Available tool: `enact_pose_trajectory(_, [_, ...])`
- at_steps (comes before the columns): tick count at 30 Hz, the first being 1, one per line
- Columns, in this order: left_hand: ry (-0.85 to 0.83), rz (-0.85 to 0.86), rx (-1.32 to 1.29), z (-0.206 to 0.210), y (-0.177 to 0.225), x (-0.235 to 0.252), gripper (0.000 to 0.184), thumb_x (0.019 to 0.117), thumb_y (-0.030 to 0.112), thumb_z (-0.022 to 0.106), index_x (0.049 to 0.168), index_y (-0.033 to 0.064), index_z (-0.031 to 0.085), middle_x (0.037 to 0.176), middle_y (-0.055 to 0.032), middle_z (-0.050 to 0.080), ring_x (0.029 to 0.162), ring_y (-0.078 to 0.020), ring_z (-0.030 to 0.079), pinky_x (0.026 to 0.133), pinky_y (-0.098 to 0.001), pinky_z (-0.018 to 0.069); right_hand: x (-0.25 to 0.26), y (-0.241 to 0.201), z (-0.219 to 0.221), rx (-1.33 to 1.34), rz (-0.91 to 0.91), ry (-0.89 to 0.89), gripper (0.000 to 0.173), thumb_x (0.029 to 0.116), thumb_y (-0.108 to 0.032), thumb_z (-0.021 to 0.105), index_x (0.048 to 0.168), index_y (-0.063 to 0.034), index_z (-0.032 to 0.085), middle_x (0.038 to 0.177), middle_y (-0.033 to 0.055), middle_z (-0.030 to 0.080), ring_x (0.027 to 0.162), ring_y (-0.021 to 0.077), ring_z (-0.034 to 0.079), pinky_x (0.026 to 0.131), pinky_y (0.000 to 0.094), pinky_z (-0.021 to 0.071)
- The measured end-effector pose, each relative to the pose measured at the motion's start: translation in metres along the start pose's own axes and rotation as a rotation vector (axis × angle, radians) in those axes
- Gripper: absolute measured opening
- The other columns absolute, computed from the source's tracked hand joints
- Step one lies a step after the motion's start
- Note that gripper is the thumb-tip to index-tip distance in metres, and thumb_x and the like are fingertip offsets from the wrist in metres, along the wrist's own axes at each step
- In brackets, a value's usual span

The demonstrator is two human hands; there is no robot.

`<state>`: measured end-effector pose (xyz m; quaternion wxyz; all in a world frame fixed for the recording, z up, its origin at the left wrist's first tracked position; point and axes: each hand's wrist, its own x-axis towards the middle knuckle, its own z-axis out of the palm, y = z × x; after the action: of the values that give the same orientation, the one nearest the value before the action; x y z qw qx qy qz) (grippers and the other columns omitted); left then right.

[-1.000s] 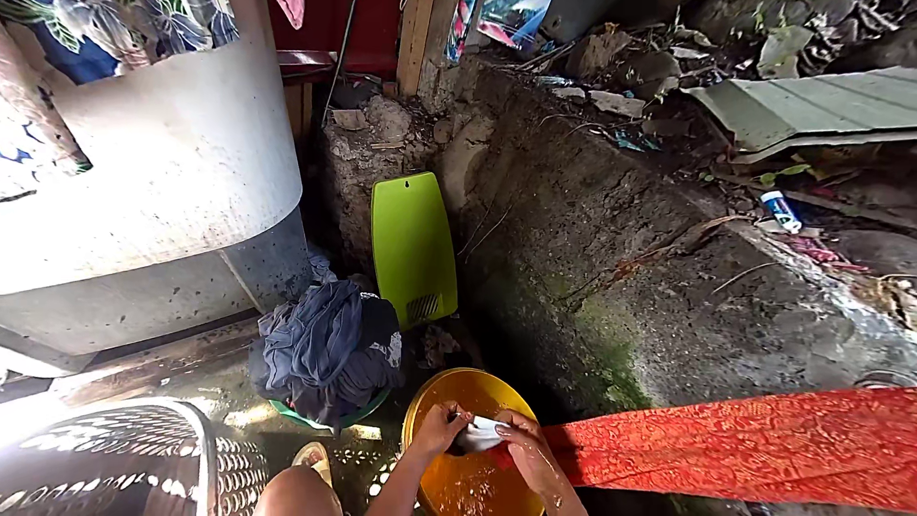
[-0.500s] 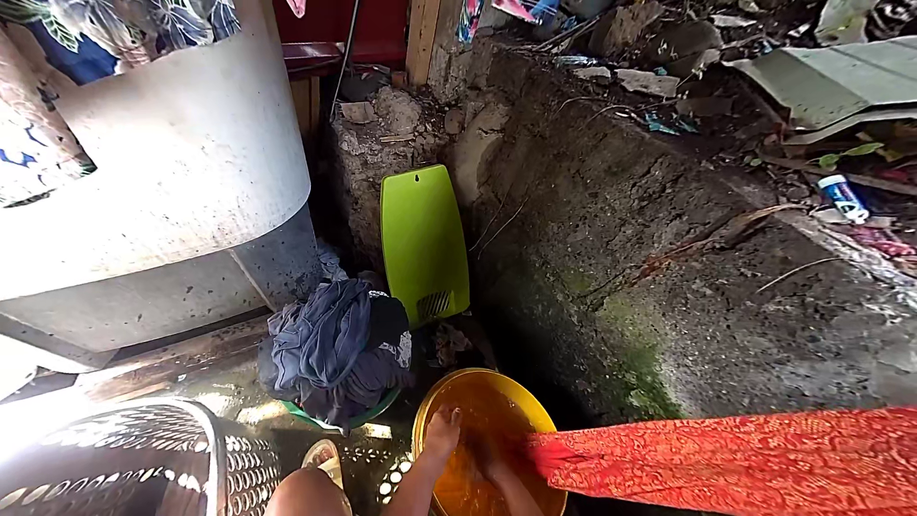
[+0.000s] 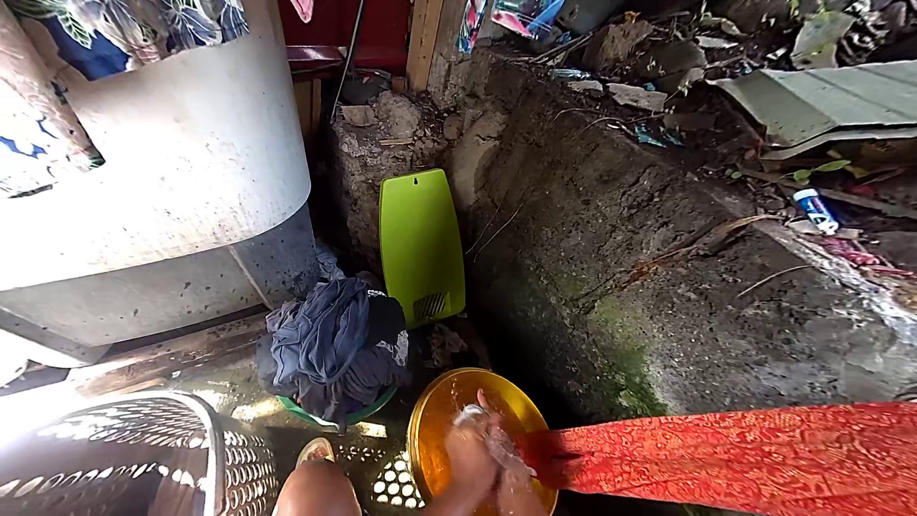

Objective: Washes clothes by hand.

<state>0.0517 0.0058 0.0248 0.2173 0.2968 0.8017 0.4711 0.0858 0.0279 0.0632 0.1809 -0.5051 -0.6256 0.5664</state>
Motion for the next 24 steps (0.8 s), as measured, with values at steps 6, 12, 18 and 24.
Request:
enact_pose_trajectory(6, [-0.248,-0.244,0.059,-0.018,0.006,0.01,0.054,0.1109,0.036,0.038,0.106,-0.0042,0.074,0.107,-0.0259,0.073,0.11,-0.0411,0.069,0.098,-0.0578,0.0515,0.044,0.029,0.003,0.342,0.308,0.037,0.034,0.1113,-0.026,0.042,0.105,0.0006,0.063,0.083,0.007,0.062,0.073,0.0122,0.06,0.071,0.0304,0.0533])
enact_pose_trajectory(12, [-0.186,0.052,0.152,0.004,-0.013,-0.009,0.045,0.1056,0.03,0.047,0.089,-0.001,0.075,0.087,-0.0217,0.075,0.088,-0.0416,0.075,0.077,-0.061,0.0567,0.044,0.033,-0.016,0.448,0.419,0.061,0.033,0.1113,-0.029,0.041,0.113,-0.0017,0.06,0.087,0.0062,0.061,0.075,0.0111,0.059,0.072,0.0287,0.0521])
enact_pose_trajectory(18, [-0.387,-0.602,-0.175,0.007,-0.076,0.041,0.046,0.1131,0.028,0.04,0.143,-0.0062,0.048,0.134,-0.0301,0.061,0.127,-0.0405,0.06,0.109,-0.0543,0.0456,0.065,0.098,-0.028,0.064,0.166,-0.049,0.043,0.1106,-0.019,0.042,0.145,0.0064,0.042,0.141,0.026,0.053,0.129,0.0315,0.054,0.109,0.0467,0.0442])
enact_pose_trajectory(24, [-0.494,-0.593,-0.172,0.012,-0.081,0.032,0.048,0.1087,0.023,0.051,0.15,-0.0017,0.043,0.141,-0.028,0.058,0.132,-0.0391,0.057,0.111,-0.0529,0.0444,0.073,0.157,0.005,-0.504,0.302,-0.242,0.042,0.1019,-0.014,0.061,0.137,0.0077,0.056,0.137,0.0277,0.06,0.13,0.0366,0.058,0.113,0.0495,0.0431])
